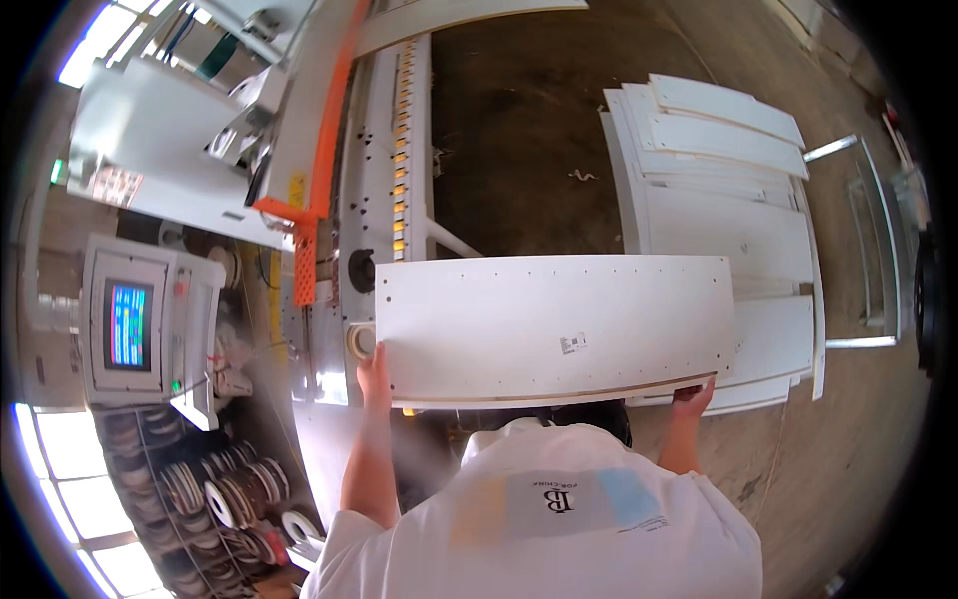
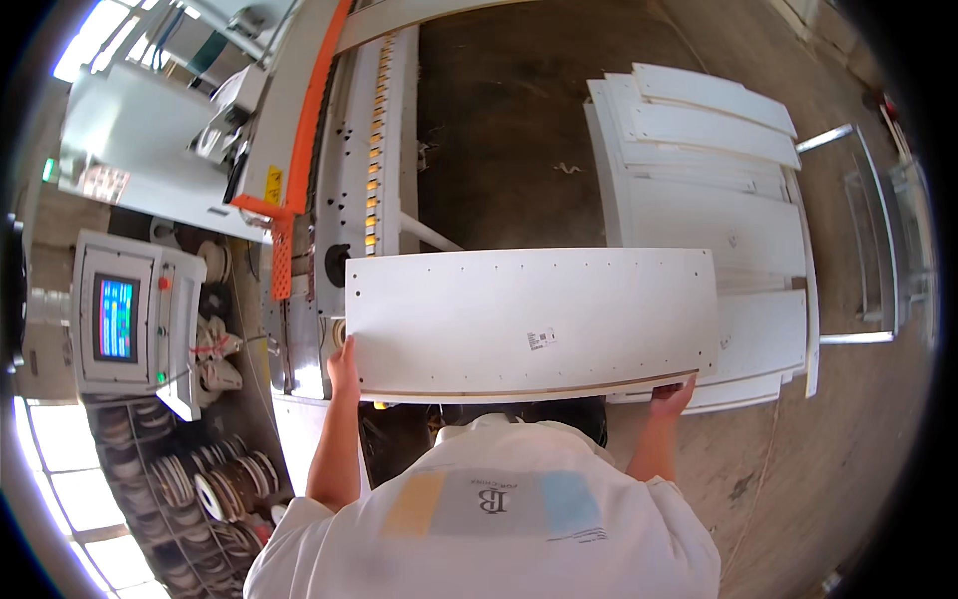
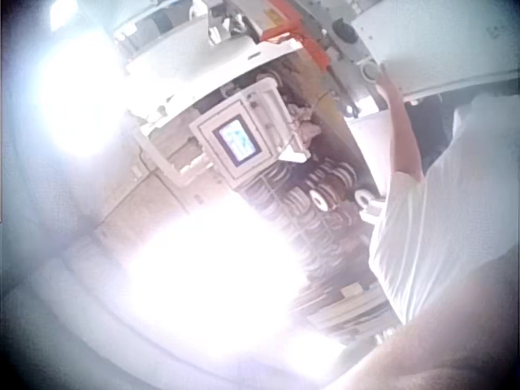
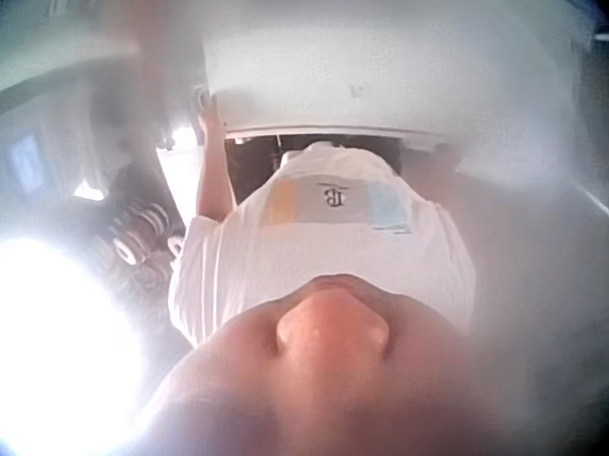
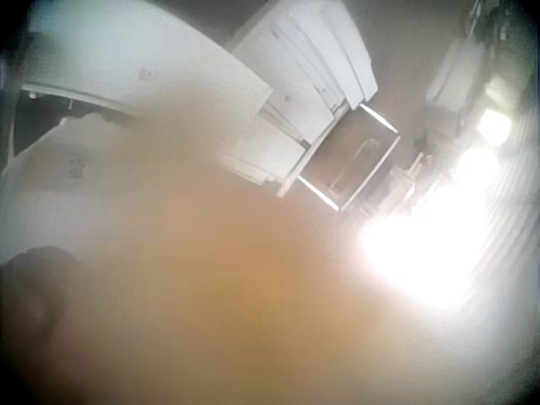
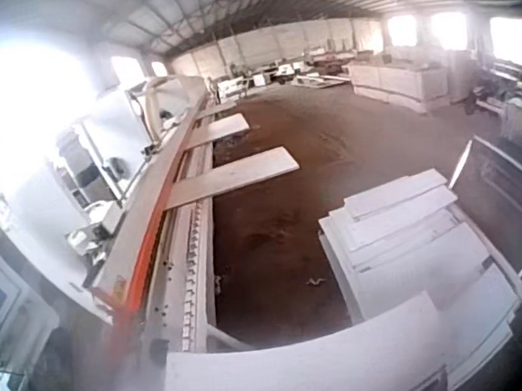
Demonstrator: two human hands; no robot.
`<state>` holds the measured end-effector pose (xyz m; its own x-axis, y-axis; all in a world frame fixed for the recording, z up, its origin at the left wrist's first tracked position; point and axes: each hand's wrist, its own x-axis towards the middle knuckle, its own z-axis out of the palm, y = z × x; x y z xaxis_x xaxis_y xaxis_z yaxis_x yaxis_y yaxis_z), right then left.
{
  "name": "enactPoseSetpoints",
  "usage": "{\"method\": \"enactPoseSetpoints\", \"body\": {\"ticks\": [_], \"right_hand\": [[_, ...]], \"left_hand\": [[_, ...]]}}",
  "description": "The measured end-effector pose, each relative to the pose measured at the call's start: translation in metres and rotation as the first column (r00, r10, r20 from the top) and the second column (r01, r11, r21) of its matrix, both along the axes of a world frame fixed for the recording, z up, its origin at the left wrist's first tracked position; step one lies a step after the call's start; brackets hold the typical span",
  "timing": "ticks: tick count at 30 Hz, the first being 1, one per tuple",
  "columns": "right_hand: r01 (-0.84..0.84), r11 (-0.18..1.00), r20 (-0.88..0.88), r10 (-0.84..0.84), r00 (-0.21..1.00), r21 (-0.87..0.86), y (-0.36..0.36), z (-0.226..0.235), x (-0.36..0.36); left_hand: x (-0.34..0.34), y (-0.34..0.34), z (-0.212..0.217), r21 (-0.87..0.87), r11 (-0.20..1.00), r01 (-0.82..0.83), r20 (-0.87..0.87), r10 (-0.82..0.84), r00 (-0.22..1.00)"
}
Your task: The person repeatedly picks up white rectangular panels from a stack on the floor and places them onto a machine conveyor belt. The person handles the panels one at a time, positioning them on the belt before they are processed by the machinery.
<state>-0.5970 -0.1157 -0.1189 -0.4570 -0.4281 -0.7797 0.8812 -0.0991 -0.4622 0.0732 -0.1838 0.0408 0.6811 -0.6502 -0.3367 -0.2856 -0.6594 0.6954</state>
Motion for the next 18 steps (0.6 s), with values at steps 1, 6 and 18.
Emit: {"method": "enactPoseSetpoints", "body": {"ticks": [1,6,18], "right_hand": [[-0.054,0.999,-0.053,0.054,0.997,-0.006,-0.011,0.002,0.004],[-0.305,0.952,-0.171,0.298,0.939,-0.014,-0.048,0.014,0.046],[-0.796,0.599,-0.131,0.799,0.587,0.09,-0.059,0.107,0.169]], "left_hand": [[0.012,0.001,-0.011,-0.014,1.0,-0.014,0.037,0.014,0.999],[0.05,-0.006,-0.03,0.223,0.974,-0.046,0.45,-0.061,0.891],[0.009,0.008,-0.033,0.061,0.9,0.432,0.731,-0.335,0.594]]}}
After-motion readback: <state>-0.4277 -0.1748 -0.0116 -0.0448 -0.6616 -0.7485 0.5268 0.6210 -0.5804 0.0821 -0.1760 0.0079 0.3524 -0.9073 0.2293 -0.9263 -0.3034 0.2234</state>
